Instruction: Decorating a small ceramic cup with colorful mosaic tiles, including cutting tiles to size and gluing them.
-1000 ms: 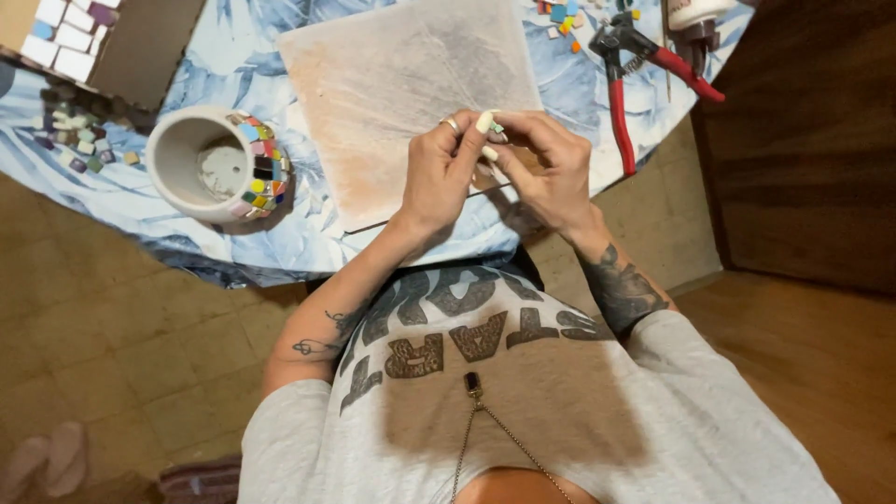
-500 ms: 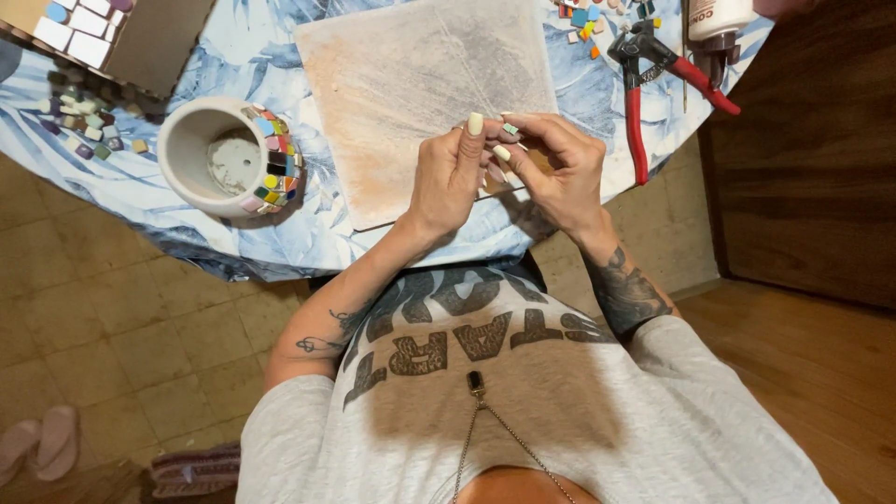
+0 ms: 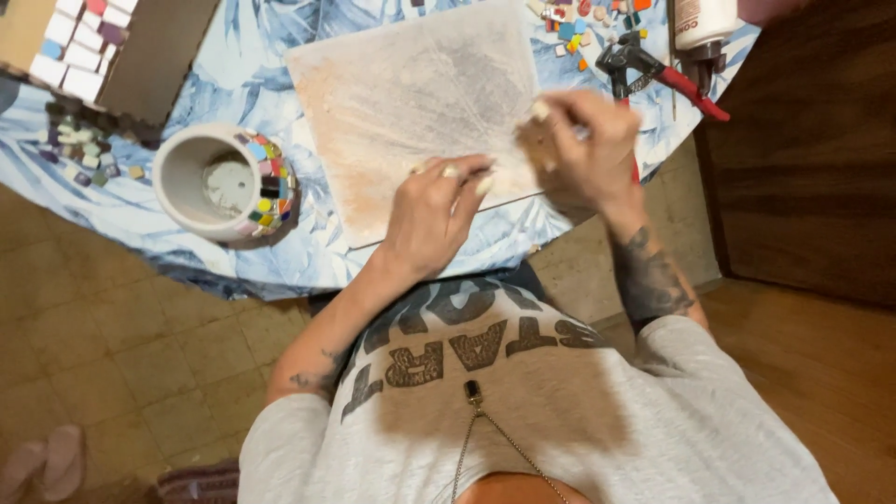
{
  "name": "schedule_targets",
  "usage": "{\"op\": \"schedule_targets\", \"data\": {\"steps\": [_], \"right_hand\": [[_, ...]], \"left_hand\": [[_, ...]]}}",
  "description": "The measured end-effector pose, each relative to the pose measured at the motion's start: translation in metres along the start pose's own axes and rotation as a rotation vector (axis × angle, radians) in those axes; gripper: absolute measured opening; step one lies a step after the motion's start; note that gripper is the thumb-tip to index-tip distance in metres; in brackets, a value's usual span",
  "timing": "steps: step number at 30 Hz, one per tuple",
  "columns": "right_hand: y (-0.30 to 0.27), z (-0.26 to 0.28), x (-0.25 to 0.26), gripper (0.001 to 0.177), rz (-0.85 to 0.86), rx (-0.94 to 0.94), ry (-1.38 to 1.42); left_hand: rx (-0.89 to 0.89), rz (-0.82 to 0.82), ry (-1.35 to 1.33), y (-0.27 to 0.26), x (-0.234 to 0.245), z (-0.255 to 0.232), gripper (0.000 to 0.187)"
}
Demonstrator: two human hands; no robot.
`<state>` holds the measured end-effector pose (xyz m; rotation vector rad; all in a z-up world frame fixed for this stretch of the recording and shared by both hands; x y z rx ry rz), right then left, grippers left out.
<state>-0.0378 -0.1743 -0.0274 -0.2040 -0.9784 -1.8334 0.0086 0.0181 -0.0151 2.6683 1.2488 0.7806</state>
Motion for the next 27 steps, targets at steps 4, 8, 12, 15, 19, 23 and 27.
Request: {"op": "schedule_targets", "data": {"steps": [4, 8, 12, 15, 19, 23, 27], "right_hand": [[0.037, -0.029, 0.035, 0.006, 0.033, 0.104, -0.375], [0.050, -0.075, 0.052, 0.004, 0.044, 0.172, -0.441], [0.062, -0.068, 0.046, 0.011, 0.074, 0.075, -0.390], [0.065, -0.056, 0.032, 0.008, 0.172, -0.015, -0.255], [0.073, -0.044, 0.003, 0.004, 0.353, 0.056, -0.125], [0.083, -0.029, -0.026, 0.010, 0.476, 0.182, -0.072], [0.085, -0.013, -0.045, 0.009, 0.582, 0.205, -0.068]], "left_hand": [[-0.381, -0.143, 0.430, -0.009, 0.017, -0.003, 0.027], [-0.549, -0.280, 0.503, -0.006, 0.029, 0.000, 0.014], [-0.480, -0.243, 0.431, -0.007, 0.029, 0.015, 0.013], [-0.449, -0.251, 0.423, -0.009, 0.028, 0.021, 0.024], [-0.434, -0.164, 0.327, -0.010, 0.025, 0.026, 0.026], [-0.404, -0.158, 0.353, -0.011, 0.030, 0.020, 0.019], [-0.366, -0.163, 0.357, -0.010, 0.036, 0.018, 0.014]]}}
Point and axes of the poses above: each hand's wrist, its own y-axis towards the middle knuckle, its own x-axis out of the back of the hand, z = x × y, the point moved 3 cm from there along y, towards the middle knuckle, and after that the axes turned 4 degrees about y, right-handed, at the moved point
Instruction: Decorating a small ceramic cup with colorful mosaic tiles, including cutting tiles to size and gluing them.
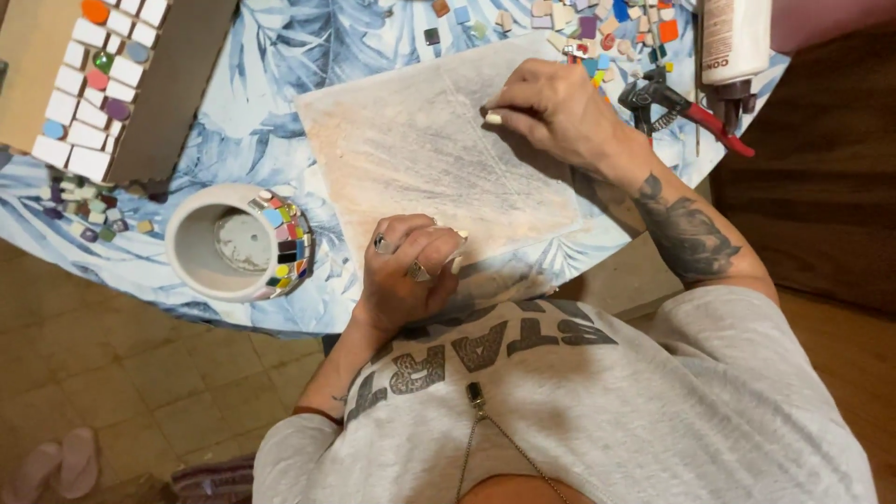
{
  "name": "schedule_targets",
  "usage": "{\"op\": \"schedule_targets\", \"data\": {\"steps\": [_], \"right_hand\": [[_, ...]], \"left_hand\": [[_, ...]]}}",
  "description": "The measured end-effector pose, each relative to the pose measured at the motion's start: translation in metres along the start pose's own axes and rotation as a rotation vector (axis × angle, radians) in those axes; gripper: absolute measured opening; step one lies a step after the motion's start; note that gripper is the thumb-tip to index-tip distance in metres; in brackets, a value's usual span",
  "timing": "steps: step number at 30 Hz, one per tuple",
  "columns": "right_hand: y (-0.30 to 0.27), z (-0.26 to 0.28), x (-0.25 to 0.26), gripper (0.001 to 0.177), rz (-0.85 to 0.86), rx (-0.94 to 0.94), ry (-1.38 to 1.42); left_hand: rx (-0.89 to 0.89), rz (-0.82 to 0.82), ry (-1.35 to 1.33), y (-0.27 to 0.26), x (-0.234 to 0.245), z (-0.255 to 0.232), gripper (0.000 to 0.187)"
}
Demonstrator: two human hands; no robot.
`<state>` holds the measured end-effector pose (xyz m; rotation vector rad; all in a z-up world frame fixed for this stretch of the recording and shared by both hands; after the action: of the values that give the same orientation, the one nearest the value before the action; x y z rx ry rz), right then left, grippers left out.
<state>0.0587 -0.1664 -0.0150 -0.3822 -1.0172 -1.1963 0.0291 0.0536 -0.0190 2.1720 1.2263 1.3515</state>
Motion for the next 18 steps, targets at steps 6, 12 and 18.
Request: {"op": "schedule_targets", "data": {"steps": [6, 12, 18], "right_hand": [[-0.013, -0.012, -0.003, 0.011, 0.014, -0.019, -0.030], [-0.042, -0.031, 0.023, 0.016, -0.106, -0.181, -0.360], [-0.045, -0.021, 0.026, 0.040, -0.189, -0.277, -0.533]], "left_hand": [[-0.003, -0.010, -0.015, -0.001, 0.003, -0.001, 0.010], [0.000, -0.024, -0.034, 0.002, 0.006, -0.002, 0.012], [0.009, -0.012, -0.033, 0.004, 0.005, -0.002, 0.014]]}}
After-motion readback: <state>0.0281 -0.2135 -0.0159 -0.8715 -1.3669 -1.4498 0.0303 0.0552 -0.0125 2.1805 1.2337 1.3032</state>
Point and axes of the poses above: each hand's wrist, its own y-axis towards the middle knuckle, its own x-axis out of the back of the hand, z = x × y, the point moved 3 cm from there along y, towards the middle knuckle, and after that the axes turned 4 degrees about y, right-handed, at the moved point
